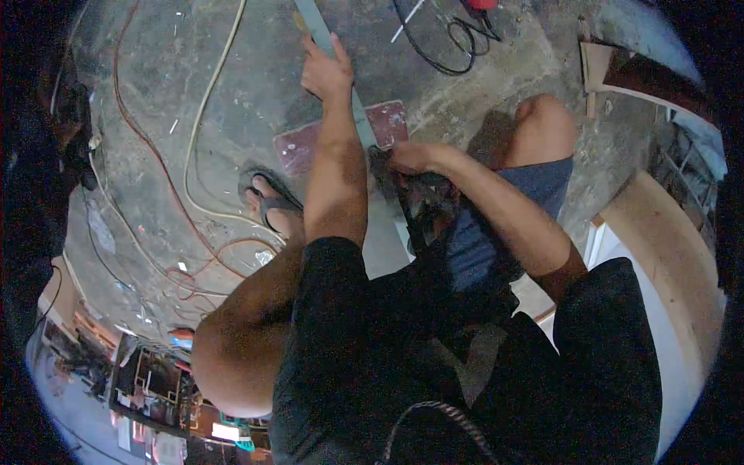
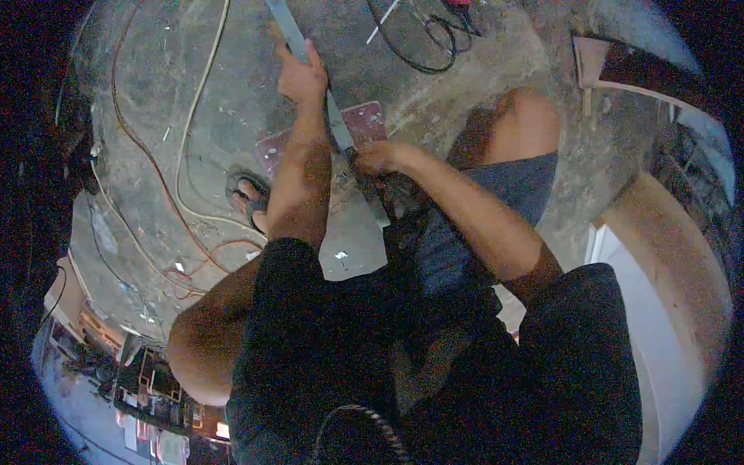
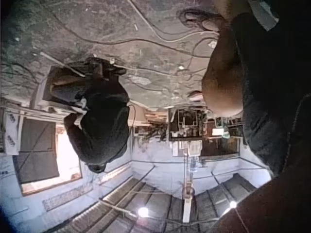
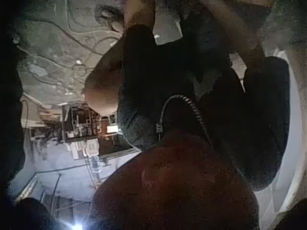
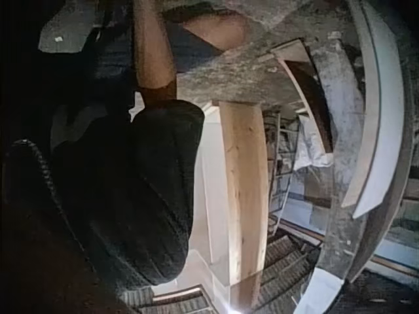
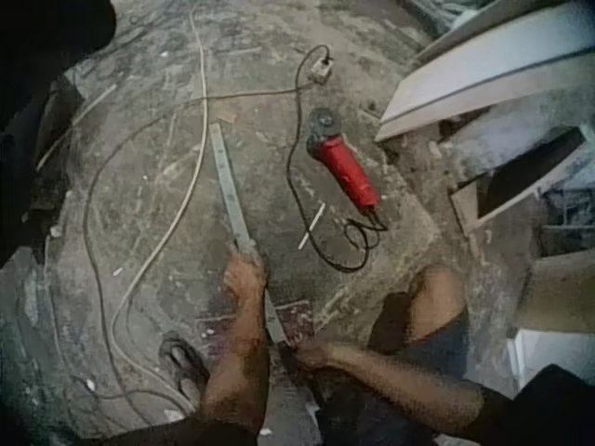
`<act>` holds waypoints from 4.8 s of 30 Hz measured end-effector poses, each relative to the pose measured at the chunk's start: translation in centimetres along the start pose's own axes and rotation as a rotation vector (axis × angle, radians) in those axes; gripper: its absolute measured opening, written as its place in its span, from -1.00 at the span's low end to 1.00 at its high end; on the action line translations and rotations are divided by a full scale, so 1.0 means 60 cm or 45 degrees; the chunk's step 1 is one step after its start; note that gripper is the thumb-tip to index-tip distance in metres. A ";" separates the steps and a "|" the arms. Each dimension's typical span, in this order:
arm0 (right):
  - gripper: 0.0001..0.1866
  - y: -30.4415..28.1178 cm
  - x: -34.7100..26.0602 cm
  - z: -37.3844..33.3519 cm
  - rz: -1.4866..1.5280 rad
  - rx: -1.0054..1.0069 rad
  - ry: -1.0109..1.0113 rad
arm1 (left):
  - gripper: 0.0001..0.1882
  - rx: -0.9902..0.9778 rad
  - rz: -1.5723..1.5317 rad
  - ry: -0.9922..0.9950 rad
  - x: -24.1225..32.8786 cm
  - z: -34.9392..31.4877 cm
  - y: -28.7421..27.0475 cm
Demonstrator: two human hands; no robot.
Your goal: The person sits on the floor and uses pliers to repeatedly cut a long, thin metal strip. They hold the strip with one hand and use the pliers with the other to snip off small pieces along its length.
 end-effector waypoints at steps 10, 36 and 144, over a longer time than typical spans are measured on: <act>-0.71 -0.125 0.006 -0.134 0.722 0.465 0.572 | -0.31 -0.070 -0.093 -0.012 -0.046 0.009 -0.002; -0.59 0.027 -0.011 -0.163 1.093 -0.061 0.461 | -0.33 -0.187 -0.665 -0.010 -0.087 -0.075 0.008; -0.70 -0.006 -0.044 -0.156 1.433 -0.273 0.485 | -0.41 0.133 -0.511 0.016 -0.053 -0.005 -0.007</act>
Point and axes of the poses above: each hand's wrist, its own z-axis towards the middle knuckle, its own y-axis out of the palm, x = y × z, the point moved 10 cm from there along z, towards the middle knuckle, and after that the axes turned 15 degrees about y, right-handed, at the moved point
